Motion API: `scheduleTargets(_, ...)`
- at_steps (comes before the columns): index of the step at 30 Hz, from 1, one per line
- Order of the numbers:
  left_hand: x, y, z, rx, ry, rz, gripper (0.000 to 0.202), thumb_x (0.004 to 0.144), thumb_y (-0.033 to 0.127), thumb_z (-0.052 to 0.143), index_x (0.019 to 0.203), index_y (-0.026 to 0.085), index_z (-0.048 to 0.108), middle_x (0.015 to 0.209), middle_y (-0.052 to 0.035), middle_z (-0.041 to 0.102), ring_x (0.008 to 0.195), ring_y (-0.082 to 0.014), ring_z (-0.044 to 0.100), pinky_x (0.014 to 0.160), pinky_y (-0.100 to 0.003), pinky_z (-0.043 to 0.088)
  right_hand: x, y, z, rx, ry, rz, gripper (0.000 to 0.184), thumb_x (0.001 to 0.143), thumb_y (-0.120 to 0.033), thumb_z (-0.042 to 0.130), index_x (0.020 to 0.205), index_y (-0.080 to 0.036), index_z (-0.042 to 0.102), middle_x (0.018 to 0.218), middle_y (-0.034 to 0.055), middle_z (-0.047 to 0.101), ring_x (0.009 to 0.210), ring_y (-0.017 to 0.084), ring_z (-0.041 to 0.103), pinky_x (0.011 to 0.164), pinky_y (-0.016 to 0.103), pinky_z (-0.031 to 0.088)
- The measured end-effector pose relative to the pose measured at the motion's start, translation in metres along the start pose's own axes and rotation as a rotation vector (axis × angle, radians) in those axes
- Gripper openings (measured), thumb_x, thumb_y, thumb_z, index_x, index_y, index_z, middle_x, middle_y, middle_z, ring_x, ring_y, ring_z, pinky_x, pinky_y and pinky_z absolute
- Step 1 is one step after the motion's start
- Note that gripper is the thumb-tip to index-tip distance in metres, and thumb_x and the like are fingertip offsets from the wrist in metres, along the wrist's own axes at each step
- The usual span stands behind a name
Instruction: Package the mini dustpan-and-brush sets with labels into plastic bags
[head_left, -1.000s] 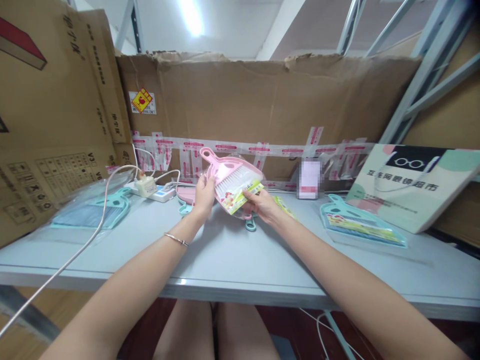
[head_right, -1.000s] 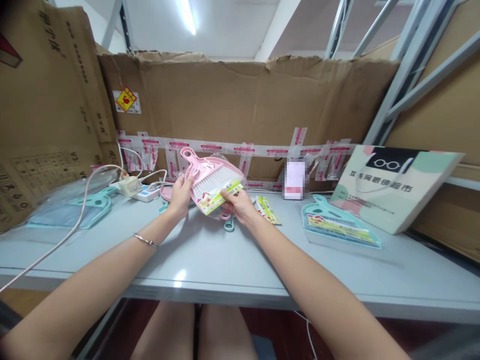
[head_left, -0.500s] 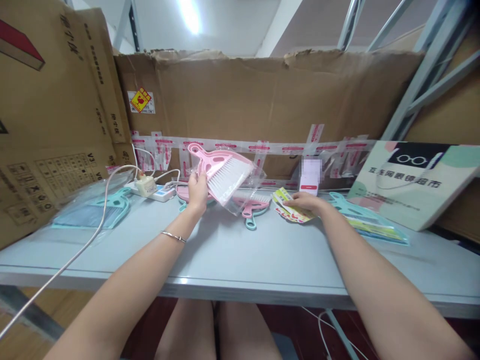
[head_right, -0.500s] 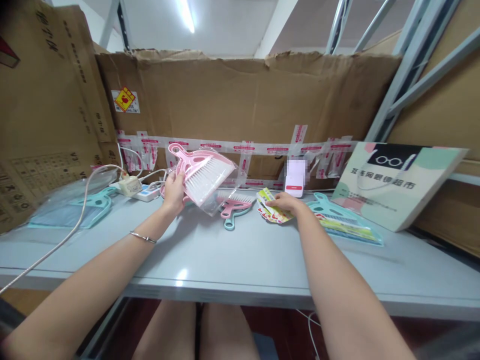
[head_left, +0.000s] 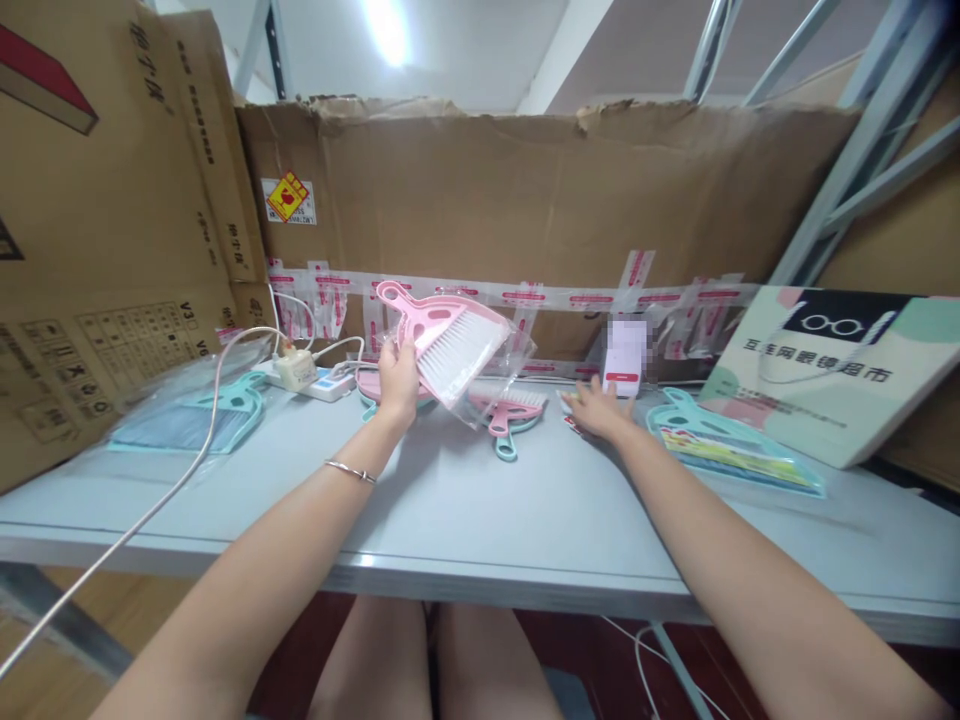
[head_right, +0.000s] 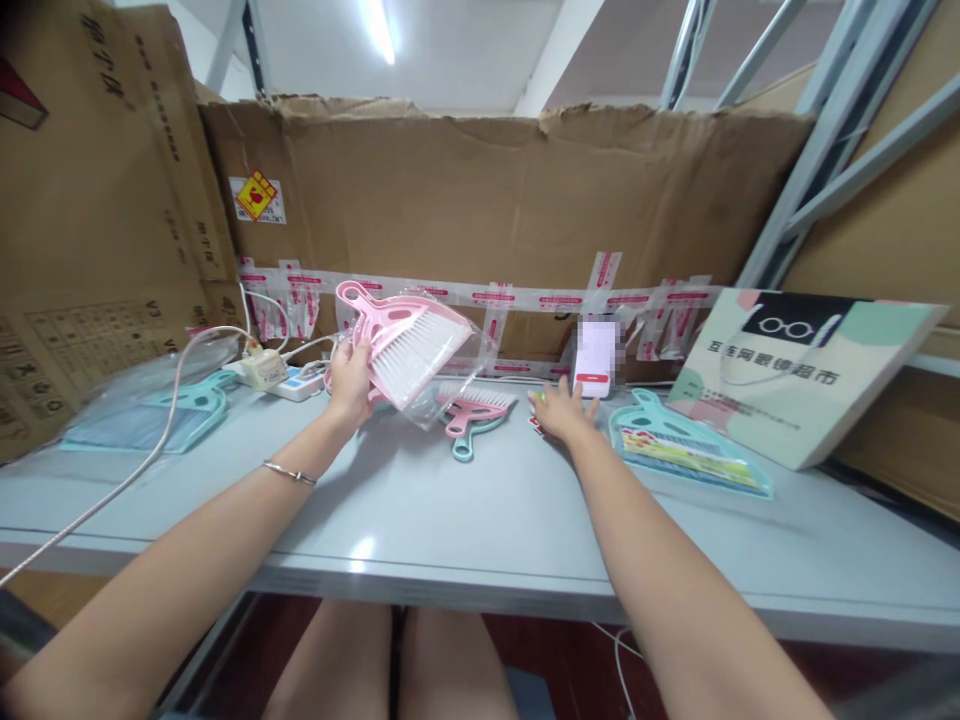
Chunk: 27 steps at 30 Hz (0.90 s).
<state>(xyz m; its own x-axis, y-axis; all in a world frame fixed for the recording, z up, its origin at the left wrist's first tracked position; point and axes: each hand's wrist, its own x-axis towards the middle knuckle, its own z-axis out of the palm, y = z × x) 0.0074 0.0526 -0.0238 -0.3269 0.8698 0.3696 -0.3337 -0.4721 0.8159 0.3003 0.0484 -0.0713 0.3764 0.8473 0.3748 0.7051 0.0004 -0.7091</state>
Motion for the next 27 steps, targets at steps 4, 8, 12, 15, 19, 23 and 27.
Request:
scheduleTargets(4, -0.004, -0.003, 0.002, 0.041, 0.017, 0.092, 0.018, 0.082, 0.031, 0.056, 0.095, 0.018, 0.059, 0.097, -0.0045, 0.064, 0.093, -0.0155, 0.060, 0.080, -0.023, 0.046, -0.016, -0.058, -0.002, 0.378, 0.104, -0.222, 0.027, 0.083, -0.044, 0.048, 0.086, -0.020, 0.060, 0.089, 0.0094, 0.066, 0.090, 0.022, 0.060, 0.088, 0.041, 0.045)
scheduleTargets(8, -0.012, -0.005, 0.004, 0.051, 0.010, 0.142, 0.022, 0.083, 0.036, 0.056, 0.094, 0.018, 0.060, 0.097, -0.0048, 0.064, 0.097, -0.0163, 0.058, 0.083, -0.024, 0.045, -0.049, -0.105, 0.022, 0.798, -0.283, -0.123, 0.023, 0.067, -0.037, 0.072, 0.074, -0.021, 0.057, 0.065, -0.0006, 0.062, 0.061, 0.014, 0.060, 0.067, 0.030, 0.053)
scheduleTargets(12, -0.021, -0.002, 0.008, -0.031, -0.009, 0.036, 0.026, 0.080, 0.042, 0.058, 0.091, 0.018, 0.058, 0.090, -0.0028, 0.064, 0.086, -0.0147, 0.060, 0.074, -0.023, 0.048, -0.066, -0.113, 0.040, 1.135, -0.443, 0.184, 0.038, 0.059, -0.022, 0.079, 0.081, -0.022, 0.048, 0.069, -0.0028, 0.065, 0.063, 0.013, 0.064, 0.064, 0.028, 0.056)
scheduleTargets(15, -0.022, 0.006, 0.010, -0.039, -0.137, -0.116, 0.029, 0.075, 0.045, 0.064, 0.086, 0.019, 0.057, 0.077, 0.0005, 0.062, 0.066, -0.0119, 0.058, 0.058, -0.021, 0.047, -0.066, -0.109, 0.038, 1.233, -0.488, 0.220, 0.036, 0.061, -0.018, 0.077, 0.085, -0.022, 0.050, 0.077, -0.0015, 0.067, 0.064, 0.013, 0.065, 0.060, 0.027, 0.056)
scheduleTargets(19, -0.008, 0.020, 0.002, 0.034, -0.264, -0.241, 0.035, 0.066, 0.047, 0.071, 0.079, 0.017, 0.060, 0.066, 0.0002, 0.061, 0.052, -0.0101, 0.054, 0.049, -0.021, 0.045, -0.061, -0.107, 0.025, 1.165, -0.543, 0.172, 0.034, 0.061, -0.016, 0.076, 0.086, -0.021, 0.054, 0.078, -0.0010, 0.068, 0.062, 0.013, 0.064, 0.054, 0.025, 0.054)
scheduleTargets(23, 0.009, 0.034, -0.015, 0.183, -0.374, -0.235, 0.033, 0.059, 0.041, 0.078, 0.062, 0.014, 0.061, 0.058, -0.0026, 0.060, 0.051, -0.0110, 0.055, 0.048, -0.021, 0.046, -0.057, -0.106, 0.007, 1.086, -0.594, 0.083, 0.036, 0.060, -0.020, 0.077, 0.090, -0.020, 0.056, 0.078, -0.0001, 0.068, 0.062, 0.014, 0.063, 0.054, 0.026, 0.052)
scheduleTargets(27, 0.009, 0.056, -0.025, 0.286, -0.575, -0.246, 0.027, 0.063, 0.038, 0.077, 0.072, 0.014, 0.068, 0.072, -0.0079, 0.067, 0.062, -0.0150, 0.062, 0.051, -0.022, 0.049, -0.053, -0.102, -0.006, 1.082, -0.568, 0.025, 0.037, 0.059, -0.022, 0.077, 0.089, -0.020, 0.057, 0.075, -0.0024, 0.066, 0.058, 0.012, 0.060, 0.051, 0.024, 0.050)
